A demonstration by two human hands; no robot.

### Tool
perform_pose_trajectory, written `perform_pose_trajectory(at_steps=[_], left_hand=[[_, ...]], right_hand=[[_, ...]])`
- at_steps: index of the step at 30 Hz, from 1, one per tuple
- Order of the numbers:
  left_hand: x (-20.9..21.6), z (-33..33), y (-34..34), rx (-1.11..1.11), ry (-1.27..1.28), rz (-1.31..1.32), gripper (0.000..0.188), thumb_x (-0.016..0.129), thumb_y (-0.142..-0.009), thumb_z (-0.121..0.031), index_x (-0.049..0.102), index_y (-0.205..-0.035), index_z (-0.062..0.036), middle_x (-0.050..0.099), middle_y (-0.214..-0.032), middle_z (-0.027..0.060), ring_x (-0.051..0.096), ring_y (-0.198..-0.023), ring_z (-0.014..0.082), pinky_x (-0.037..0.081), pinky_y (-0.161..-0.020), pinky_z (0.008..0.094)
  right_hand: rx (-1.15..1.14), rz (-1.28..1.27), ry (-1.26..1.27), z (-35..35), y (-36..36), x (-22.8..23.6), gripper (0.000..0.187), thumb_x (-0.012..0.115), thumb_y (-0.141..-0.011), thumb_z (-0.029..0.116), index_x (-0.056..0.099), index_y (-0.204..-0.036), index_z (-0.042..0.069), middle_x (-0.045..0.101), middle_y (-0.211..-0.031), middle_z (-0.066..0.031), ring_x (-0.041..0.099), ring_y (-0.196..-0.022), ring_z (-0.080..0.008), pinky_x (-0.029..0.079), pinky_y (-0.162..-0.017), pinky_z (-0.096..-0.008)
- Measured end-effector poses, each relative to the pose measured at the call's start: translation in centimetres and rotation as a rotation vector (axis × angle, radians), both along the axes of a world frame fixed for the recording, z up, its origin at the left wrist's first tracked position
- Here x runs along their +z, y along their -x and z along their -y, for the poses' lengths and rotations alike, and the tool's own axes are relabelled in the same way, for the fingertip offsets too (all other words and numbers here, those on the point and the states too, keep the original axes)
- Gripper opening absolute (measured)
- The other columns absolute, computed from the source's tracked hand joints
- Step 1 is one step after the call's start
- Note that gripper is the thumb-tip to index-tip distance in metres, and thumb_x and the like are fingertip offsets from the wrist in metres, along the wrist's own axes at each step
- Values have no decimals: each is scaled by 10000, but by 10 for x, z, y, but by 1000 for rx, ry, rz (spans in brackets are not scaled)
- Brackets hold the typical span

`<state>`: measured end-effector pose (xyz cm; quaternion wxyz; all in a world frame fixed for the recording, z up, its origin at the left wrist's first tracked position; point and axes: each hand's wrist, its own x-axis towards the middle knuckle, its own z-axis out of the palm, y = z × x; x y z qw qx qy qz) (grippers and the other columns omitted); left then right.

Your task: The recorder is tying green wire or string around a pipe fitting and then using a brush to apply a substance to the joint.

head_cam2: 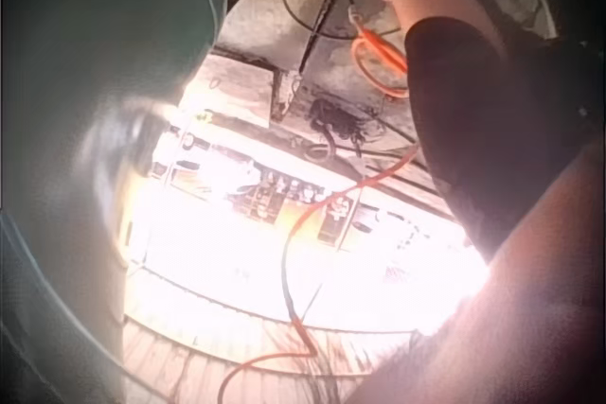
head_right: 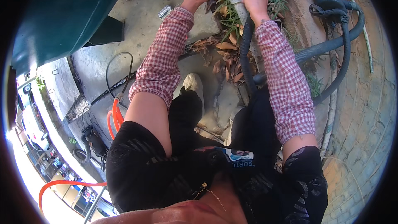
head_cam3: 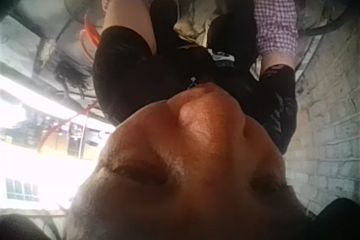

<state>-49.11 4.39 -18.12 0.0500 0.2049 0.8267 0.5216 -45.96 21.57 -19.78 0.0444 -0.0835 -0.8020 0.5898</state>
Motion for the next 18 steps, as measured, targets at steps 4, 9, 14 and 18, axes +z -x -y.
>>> perform_pose_trajectory(at_steps=[4, 9, 14, 18], left_hand=[[-25, 9, 5, 110, -82, -105, 143, 604, -747, -114, 631, -851, -21, 624, -766, 106, 585, -680, 182, 463, -604, 304], [-1, -8, 0, 17, -129, 66, 165, 506, -854, -104, 510, -747, 21, 426, -592, 65, 362, -513, 137, 331, -514, 310], [-4, -1, 0, 46, -149, 80, 161, 520, -837, -102, 515, -739, 26, 451, -590, 67, 390, -515, 128, 342, -505, 301], [10, -6, -4, 19, -224, 114, 155, 535, -823, -93, 531, -734, 33, 490, -592, 62, 425, -518, 118, 355, -494, 286]], right_hand=[[-164, -718, -583, 7, 2, 27, 140, 577, -824, 164, 606, -893, 46, 563, -702, -25, 539, -587, -162, 463, -571, -309], [76, -560, -461, -6, -3, 30, 117, 623, -775, 140, 617, -851, 51, 581, -728, -6, 521, -582, -89, 428, -545, -213], [99, -533, -635, 17, -3, 22, 168, 630, -797, 218, 623, -840, 55, 578, -706, -22, 549, -587, -78, 429, -538, -214], [71, -370, -674, 21, 7, 10, 145, 493, -902, 194, 580, -829, 103, 567, -729, -69, 544, -617, -172, 438, -559, -353]])
